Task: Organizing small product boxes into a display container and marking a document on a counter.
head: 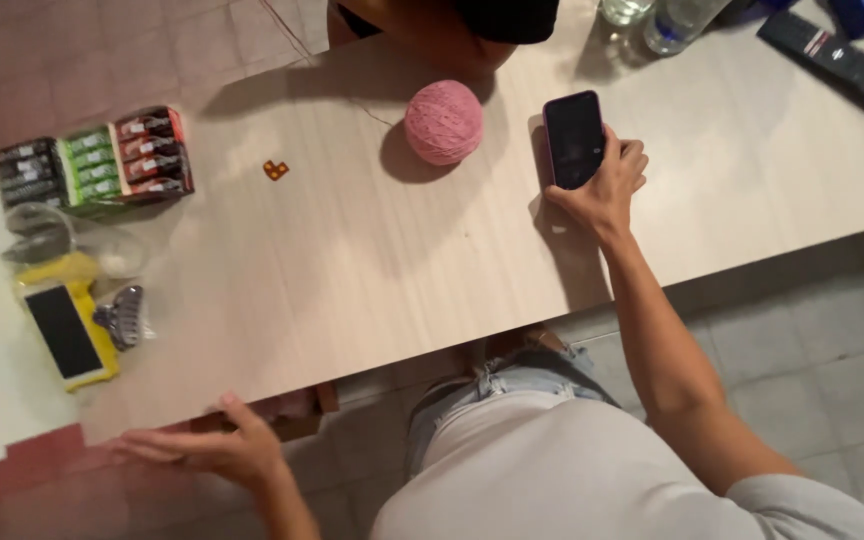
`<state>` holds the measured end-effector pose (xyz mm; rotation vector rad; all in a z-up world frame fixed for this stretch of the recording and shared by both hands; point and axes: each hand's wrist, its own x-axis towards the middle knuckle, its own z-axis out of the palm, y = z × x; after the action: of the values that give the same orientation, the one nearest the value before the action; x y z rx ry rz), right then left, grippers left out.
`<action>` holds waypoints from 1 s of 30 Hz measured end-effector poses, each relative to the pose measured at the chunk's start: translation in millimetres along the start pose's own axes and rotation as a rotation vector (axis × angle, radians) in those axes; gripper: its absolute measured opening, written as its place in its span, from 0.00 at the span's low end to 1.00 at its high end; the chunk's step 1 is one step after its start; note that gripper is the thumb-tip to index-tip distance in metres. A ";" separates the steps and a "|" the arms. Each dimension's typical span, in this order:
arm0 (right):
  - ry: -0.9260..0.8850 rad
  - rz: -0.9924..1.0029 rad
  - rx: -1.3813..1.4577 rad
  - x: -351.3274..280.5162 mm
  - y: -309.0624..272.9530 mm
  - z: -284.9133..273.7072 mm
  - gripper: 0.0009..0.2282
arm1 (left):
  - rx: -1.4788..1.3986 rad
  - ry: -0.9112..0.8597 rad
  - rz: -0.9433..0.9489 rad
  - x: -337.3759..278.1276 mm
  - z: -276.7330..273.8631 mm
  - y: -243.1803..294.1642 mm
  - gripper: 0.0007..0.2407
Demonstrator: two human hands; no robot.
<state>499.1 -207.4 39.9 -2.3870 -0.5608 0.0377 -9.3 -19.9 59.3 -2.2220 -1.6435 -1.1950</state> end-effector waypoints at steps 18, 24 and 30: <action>0.143 -0.334 -0.031 -40.8 10.3 30.3 0.24 | -0.106 -0.293 0.101 8.1 108.4 -2.4 0.37; 0.164 -0.313 -0.114 -39.4 -2.6 26.7 0.22 | -0.198 -0.234 0.110 7.9 113.6 3.6 0.36; 0.082 -0.271 -0.066 -35.4 11.4 27.1 0.30 | -0.139 -0.297 0.107 2.3 114.2 8.1 0.36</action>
<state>466.8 -212.8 7.6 -2.3430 -0.8524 -0.2001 56.3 38.8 -13.9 -2.6462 -1.5527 -1.0223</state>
